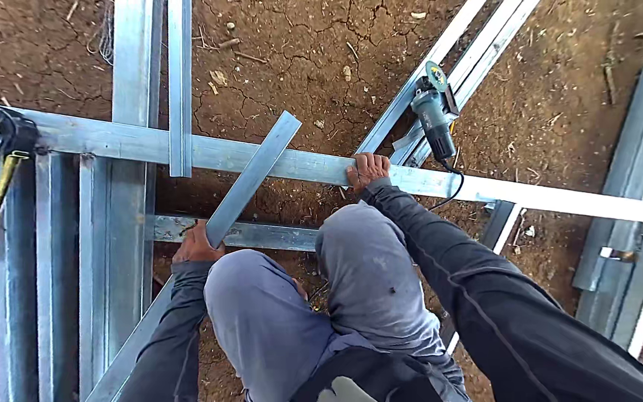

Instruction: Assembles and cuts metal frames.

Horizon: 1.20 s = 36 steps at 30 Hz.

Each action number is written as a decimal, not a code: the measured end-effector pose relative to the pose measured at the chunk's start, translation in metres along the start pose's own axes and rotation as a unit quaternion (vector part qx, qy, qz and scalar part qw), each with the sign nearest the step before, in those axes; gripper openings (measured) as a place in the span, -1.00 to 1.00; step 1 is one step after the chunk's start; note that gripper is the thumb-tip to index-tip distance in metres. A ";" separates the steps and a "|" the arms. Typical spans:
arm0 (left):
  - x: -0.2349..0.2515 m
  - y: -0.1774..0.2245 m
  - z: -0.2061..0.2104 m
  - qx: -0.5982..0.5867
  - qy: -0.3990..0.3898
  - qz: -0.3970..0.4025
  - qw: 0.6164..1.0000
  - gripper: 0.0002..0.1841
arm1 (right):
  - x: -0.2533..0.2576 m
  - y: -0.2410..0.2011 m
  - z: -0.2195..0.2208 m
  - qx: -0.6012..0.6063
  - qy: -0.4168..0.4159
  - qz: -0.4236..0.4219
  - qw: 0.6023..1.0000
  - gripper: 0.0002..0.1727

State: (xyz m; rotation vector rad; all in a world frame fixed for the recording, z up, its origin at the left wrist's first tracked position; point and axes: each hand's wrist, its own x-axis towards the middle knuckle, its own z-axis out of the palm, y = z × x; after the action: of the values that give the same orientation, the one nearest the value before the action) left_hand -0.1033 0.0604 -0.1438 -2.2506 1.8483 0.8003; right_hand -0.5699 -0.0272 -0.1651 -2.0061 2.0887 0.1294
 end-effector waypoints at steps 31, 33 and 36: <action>0.024 -0.021 -0.015 -0.015 -0.119 -0.008 0.993 -0.28 | 0.015 0.016 0.000 0.089 -0.032 -0.054 0.994 -0.29; 0.021 -0.027 -0.020 -0.049 -0.093 -0.021 0.994 -0.27 | 0.018 0.023 -0.008 0.148 -0.055 -0.067 0.985 -0.39; 0.010 -0.036 -0.024 -0.056 -0.075 -0.057 0.994 -0.39 | 0.022 0.051 -0.038 0.281 -0.054 -0.086 0.954 -0.54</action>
State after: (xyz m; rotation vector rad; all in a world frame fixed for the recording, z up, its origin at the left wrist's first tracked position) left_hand -0.0610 0.0508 -0.1361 -2.2667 1.6307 1.0451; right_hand -0.6257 -0.0541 -0.1391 -1.7620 1.6300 -0.3403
